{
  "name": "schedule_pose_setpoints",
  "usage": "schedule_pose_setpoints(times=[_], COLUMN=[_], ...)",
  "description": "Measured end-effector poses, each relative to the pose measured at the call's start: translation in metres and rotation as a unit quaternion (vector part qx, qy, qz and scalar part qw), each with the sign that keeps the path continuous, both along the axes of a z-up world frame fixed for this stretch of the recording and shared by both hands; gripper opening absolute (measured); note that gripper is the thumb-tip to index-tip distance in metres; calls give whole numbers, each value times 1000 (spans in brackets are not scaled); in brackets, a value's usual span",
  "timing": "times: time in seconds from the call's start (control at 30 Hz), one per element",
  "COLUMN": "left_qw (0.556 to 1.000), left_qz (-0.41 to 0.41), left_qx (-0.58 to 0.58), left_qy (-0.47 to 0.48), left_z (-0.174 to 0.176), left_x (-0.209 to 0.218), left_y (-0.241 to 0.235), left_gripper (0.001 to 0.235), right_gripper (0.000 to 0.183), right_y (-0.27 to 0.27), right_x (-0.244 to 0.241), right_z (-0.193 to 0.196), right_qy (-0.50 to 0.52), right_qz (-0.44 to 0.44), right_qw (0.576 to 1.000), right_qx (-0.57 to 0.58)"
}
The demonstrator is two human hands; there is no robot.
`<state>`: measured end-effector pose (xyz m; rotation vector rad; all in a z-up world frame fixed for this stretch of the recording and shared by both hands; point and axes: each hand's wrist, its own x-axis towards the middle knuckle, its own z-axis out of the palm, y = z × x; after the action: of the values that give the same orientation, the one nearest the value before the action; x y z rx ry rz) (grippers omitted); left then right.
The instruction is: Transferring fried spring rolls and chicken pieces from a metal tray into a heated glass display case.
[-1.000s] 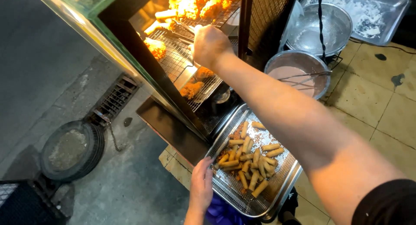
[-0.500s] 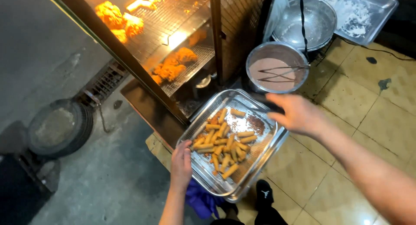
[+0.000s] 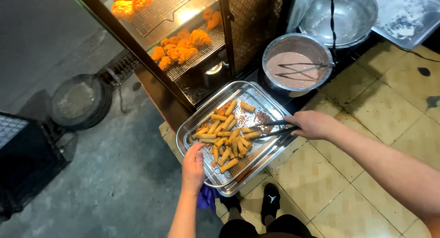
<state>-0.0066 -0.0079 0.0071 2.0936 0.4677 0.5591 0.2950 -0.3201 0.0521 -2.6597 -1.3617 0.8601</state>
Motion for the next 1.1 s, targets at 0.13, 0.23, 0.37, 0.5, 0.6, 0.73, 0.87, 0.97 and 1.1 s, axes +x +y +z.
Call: schedule_pose_setpoints(times=[0.13, 0.23, 0.37, 0.5, 0.6, 0.73, 0.87, 0.97, 1.1], left_qw=[1000, 999, 999, 999, 998, 998, 996, 995, 996], left_qz=[17, 25, 13, -15, -30, -52, -64, -73, -80], left_qx=[-6, -21, -34, -45, -50, -37, -28, -21, -10], left_qy=[7, 14, 0, -2, 9, 26, 60, 65, 41], left_z=[11, 10, -2, -7, -5, -1, 8, 2, -20], left_x=[-5, -3, 7, 22, 36, 46, 54, 59, 64], left_y=[-2, 2, 15, 30, 41, 58, 77, 94, 113], left_gripper=[40, 40, 40, 39, 37, 36, 34, 34, 33], right_gripper=[61, 61, 59, 64, 65, 61, 61, 62, 65], right_y=[-16, -19, -25, -28, -12, -16, -24, -11, 27], right_x=[10, 7, -1, -15, -26, -18, -21, -26, -18], right_z=[-18, -7, -9, -24, -7, -31, -28, 11, 100], right_qy=[15, 39, 56, 5, -23, -6, 47, 74, 72], right_qz=[-25, -96, -155, -97, -78, -78, -149, -224, -315], right_qw=[999, 994, 986, 994, 997, 997, 987, 970, 945], right_qx=[35, 39, 11, 48, 18, -14, 27, 61, 60])
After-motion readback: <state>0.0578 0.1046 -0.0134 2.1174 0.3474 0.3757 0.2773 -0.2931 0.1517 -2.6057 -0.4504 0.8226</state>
